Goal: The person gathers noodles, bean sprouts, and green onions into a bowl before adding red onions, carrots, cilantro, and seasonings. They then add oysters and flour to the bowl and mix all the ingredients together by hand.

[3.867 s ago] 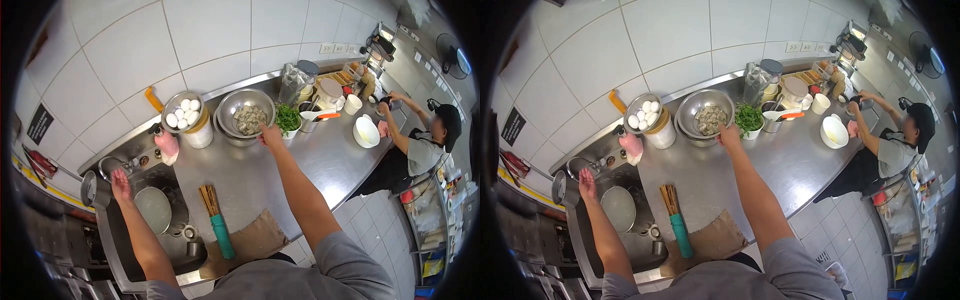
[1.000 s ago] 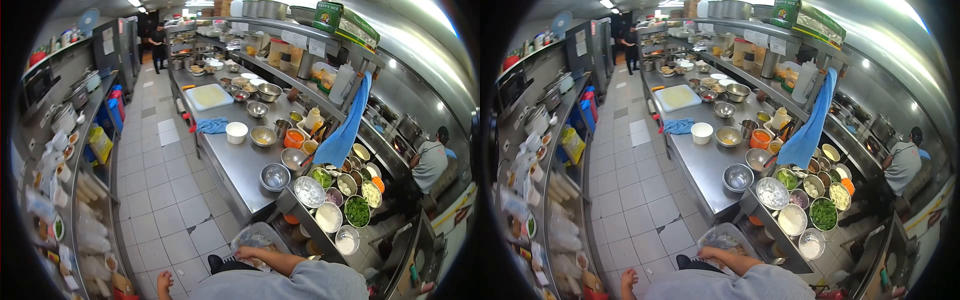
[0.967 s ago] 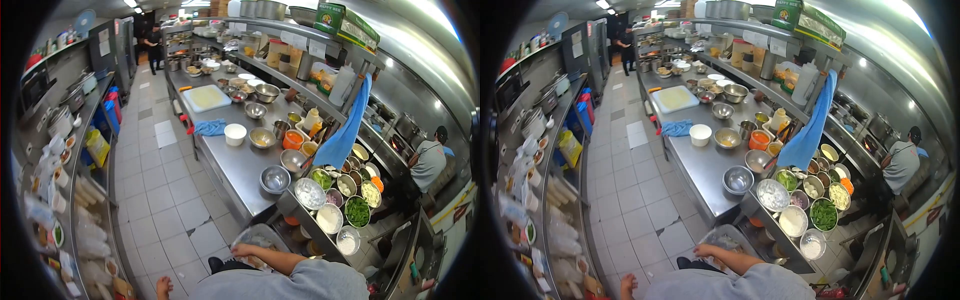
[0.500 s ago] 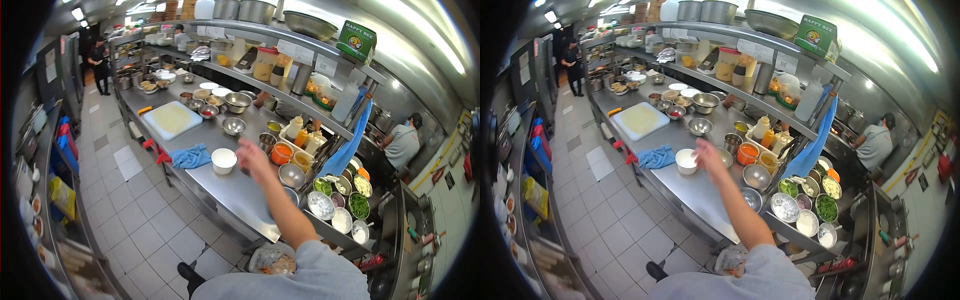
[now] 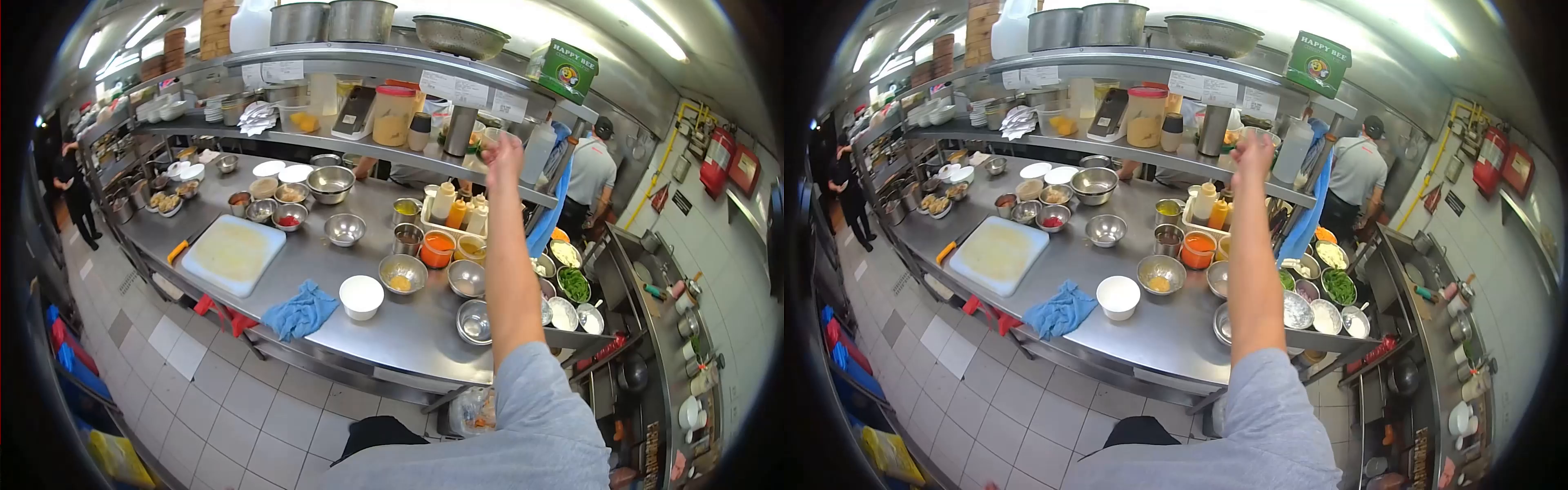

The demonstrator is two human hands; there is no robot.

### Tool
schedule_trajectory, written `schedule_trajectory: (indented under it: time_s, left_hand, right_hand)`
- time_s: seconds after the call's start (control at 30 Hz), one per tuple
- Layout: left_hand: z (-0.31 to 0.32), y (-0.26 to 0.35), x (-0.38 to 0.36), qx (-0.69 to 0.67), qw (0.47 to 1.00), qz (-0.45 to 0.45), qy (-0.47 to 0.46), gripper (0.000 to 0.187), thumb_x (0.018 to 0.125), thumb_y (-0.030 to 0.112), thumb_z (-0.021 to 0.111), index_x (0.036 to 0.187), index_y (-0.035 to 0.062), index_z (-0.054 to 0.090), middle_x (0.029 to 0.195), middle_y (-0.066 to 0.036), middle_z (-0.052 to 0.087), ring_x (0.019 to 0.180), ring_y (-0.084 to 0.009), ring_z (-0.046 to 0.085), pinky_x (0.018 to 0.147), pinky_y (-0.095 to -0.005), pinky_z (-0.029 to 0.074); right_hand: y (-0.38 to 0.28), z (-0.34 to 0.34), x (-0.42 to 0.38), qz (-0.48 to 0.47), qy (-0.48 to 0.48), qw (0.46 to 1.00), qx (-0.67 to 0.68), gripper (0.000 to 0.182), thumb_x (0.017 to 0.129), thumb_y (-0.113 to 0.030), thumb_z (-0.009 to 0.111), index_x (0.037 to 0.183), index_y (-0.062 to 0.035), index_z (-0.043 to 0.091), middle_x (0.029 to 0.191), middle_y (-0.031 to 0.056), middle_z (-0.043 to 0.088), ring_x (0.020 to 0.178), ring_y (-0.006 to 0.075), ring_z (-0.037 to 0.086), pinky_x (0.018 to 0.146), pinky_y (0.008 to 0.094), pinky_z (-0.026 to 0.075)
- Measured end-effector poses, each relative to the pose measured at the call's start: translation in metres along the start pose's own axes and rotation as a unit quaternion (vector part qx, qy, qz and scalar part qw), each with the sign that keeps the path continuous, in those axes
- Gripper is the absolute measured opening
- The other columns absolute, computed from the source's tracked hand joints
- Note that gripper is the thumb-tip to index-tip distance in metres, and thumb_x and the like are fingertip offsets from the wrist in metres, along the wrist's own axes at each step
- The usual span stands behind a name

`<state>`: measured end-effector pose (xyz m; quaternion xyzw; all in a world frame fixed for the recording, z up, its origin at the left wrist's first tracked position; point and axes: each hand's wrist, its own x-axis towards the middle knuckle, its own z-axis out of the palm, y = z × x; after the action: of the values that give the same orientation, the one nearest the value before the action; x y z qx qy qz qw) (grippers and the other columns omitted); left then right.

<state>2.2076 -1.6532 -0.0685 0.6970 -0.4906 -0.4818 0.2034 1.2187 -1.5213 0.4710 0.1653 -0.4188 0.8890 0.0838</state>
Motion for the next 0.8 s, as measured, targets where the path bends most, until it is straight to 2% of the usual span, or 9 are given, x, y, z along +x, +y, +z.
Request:
schedule_trajectory:
  time_s: [0.03, 0.07, 0.1, 0.17, 0.3, 0.4, 0.53, 0.67, 0.8]
  left_hand:
    - [0.009, 0.044, 0.035, 0.093, 0.985, 0.144, 0.009, 0.043, 0.092, 0.023, 0.061, 0.128, 0.0017, 0.054, 0.123, -0.016, 0.06, 0.107, -0.028, 0.061, 0.087, -0.0414, 0.052]
    - [0.034, 0.103, 0.089, -0.145, 0.983, 0.099, -0.047, 0.036, 0.093, 0.032, 0.058, 0.119, 0.0069, 0.056, 0.101, -0.006, 0.062, 0.066, -0.0156, 0.057, 0.054, -0.0307, 0.046]
    - [0.073, 0.229, 0.045, -0.165, 0.973, 0.158, -0.033, 0.036, 0.094, 0.034, 0.057, 0.117, 0.0056, 0.058, 0.105, -0.006, 0.063, 0.071, -0.0132, 0.057, 0.058, -0.028, 0.045]
    - [0.132, 0.413, 0.004, -0.188, 0.945, 0.232, -0.135, 0.031, 0.093, 0.027, 0.059, 0.117, 0.0062, 0.06, 0.11, -0.004, 0.063, 0.084, -0.0118, 0.06, 0.066, -0.0256, 0.046]
    - [0.236, 0.646, -0.065, -0.125, 0.834, 0.423, -0.331, 0.027, 0.095, 0.021, 0.057, 0.114, 0.0026, 0.064, 0.112, -0.005, 0.062, 0.088, -0.0142, 0.062, 0.065, -0.026, 0.051]
    - [0.293, 0.751, -0.108, -0.13, 0.739, 0.472, -0.464, 0.032, 0.096, 0.022, 0.055, 0.122, 0.0031, 0.06, 0.118, -0.006, 0.061, 0.085, -0.0137, 0.061, 0.067, -0.0262, 0.05]
    - [0.359, 0.851, -0.152, -0.191, 0.678, 0.437, -0.56, 0.043, 0.098, 0.025, 0.052, 0.134, 0.002, 0.049, 0.12, -0.007, 0.06, 0.081, -0.014, 0.061, 0.065, -0.0269, 0.049]
    - [0.433, 0.926, -0.185, -0.22, 0.657, 0.422, -0.584, 0.052, 0.096, 0.02, 0.053, 0.142, 0.0004, 0.038, 0.125, -0.012, 0.057, 0.075, -0.0182, 0.063, 0.06, -0.0277, 0.052]
    - [0.487, 0.963, -0.216, -0.242, 0.65, 0.365, -0.621, 0.049, 0.095, 0.021, 0.055, 0.136, -0.001, 0.039, 0.12, -0.014, 0.054, 0.076, -0.0222, 0.064, 0.059, -0.0299, 0.055]
  right_hand:
    - [-0.005, -0.002, 0.017, -0.014, 0.03, 0.999, -0.03, 0.052, 0.09, -0.027, 0.067, 0.132, -0.012, 0.04, 0.098, 0.0038, 0.057, 0.076, 0.0163, 0.058, 0.053, 0.0287, 0.049]
    - [-0.007, -0.002, 0.031, -0.027, 0.06, 0.996, -0.057, 0.054, 0.089, -0.031, 0.068, 0.132, -0.0112, 0.041, 0.101, 0.0047, 0.056, 0.081, 0.0176, 0.058, 0.056, 0.0293, 0.049]
    - [-0.008, -0.004, 0.041, -0.028, 0.063, 0.996, -0.055, 0.054, 0.089, -0.031, 0.068, 0.132, -0.0112, 0.041, 0.101, 0.0047, 0.056, 0.081, 0.0176, 0.058, 0.056, 0.0293, 0.049]
    - [-0.014, -0.003, 0.053, -0.073, 0.048, 0.995, -0.041, 0.068, 0.09, -0.04, 0.065, 0.141, -0.0061, 0.035, 0.11, 0.0081, 0.057, 0.094, 0.0202, 0.055, 0.07, 0.0354, 0.048]
    - [-0.022, 0.008, 0.046, -0.093, 0.085, 0.992, -0.017, 0.059, 0.091, -0.047, 0.061, 0.134, -0.0077, 0.046, 0.117, 0.0088, 0.057, 0.106, 0.0231, 0.051, 0.076, 0.0381, 0.045]
    - [-0.022, 0.004, 0.062, -0.09, 0.042, 0.995, -0.011, 0.036, 0.094, -0.043, 0.059, 0.11, -0.011, 0.057, 0.098, 0.0048, 0.063, 0.089, 0.018, 0.06, 0.069, 0.0328, 0.047]
    - [-0.028, 0.008, 0.054, -0.083, 0.054, 0.995, -0.015, 0.02, 0.097, -0.027, 0.058, 0.103, -0.0078, 0.057, 0.081, 0.0021, 0.06, 0.07, 0.014, 0.061, 0.06, 0.029, 0.05]
    - [-0.041, 0.003, 0.043, -0.093, 0.053, 0.992, -0.072, 0.016, 0.095, -0.019, 0.06, 0.105, -0.007, 0.056, 0.079, 0.0029, 0.06, 0.067, 0.0119, 0.06, 0.057, 0.0259, 0.051]
    - [-0.047, -0.005, 0.004, -0.085, 0.093, 0.99, -0.056, 0.015, 0.095, -0.017, 0.06, 0.107, -0.0089, 0.054, 0.083, 0.0021, 0.06, 0.068, 0.0116, 0.06, 0.056, 0.0257, 0.048]
